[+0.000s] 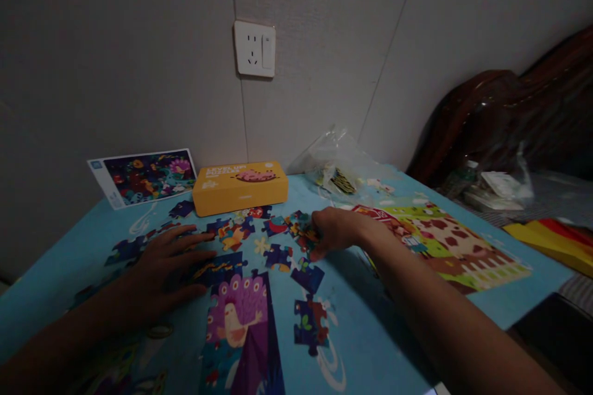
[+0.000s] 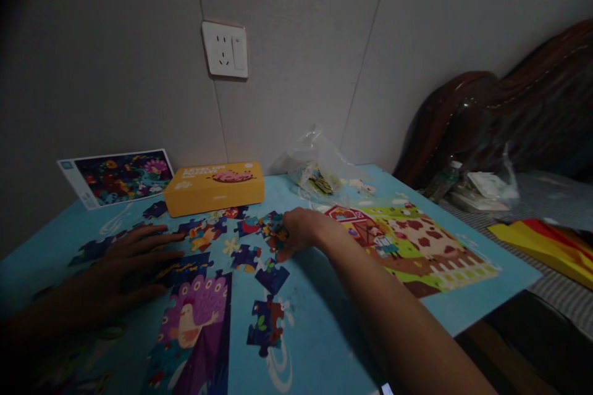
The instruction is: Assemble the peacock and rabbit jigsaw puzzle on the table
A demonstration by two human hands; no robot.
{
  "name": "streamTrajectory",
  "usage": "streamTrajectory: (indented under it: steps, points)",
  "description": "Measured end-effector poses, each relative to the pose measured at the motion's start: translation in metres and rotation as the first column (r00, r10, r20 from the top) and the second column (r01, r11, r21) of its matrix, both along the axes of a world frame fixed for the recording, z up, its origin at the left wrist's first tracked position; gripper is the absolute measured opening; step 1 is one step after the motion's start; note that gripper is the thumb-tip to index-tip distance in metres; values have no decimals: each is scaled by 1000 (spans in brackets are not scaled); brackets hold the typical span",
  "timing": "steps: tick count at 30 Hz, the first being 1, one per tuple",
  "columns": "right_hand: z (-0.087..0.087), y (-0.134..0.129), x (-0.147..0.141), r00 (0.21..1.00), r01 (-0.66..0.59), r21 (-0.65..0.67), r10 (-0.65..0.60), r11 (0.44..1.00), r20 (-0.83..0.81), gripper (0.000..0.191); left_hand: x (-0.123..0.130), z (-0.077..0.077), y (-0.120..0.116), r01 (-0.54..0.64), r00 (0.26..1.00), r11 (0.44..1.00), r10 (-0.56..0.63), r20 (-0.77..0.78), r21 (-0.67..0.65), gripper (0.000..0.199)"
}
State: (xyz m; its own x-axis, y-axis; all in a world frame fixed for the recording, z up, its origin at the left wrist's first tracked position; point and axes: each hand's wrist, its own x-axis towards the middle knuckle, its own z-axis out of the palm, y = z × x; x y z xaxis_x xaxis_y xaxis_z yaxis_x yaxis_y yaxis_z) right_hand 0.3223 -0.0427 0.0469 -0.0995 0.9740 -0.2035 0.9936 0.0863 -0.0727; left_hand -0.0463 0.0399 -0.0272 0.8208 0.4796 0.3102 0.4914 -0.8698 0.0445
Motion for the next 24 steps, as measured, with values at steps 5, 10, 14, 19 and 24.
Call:
streamTrajectory:
  steps: [5,10,14,19,24]
  points:
    - [11,0,-5,999,19,-8,-18,1000,39,42,-2,-4,3,16,1000,1000,-16,15,11,47]
    - [3,-19,-18,998,-36,47,38,998,-42,44,-2,-1,2,6,1000,1000,-6,-5,2,47]
    - [-13,-30,-29,984,-118,75,127,990,-128,43,0,3,-2,-2,1000,1000,2,-8,-9,44]
    - [-4,-27,-34,984,-147,-4,146,989,-104,37,2,5,-6,-4,1000,999,4,-3,-38,42]
    - [3,-11,-37,955,-197,103,215,975,-203,13,4,4,-9,1,1000,998,0,17,-69,40]
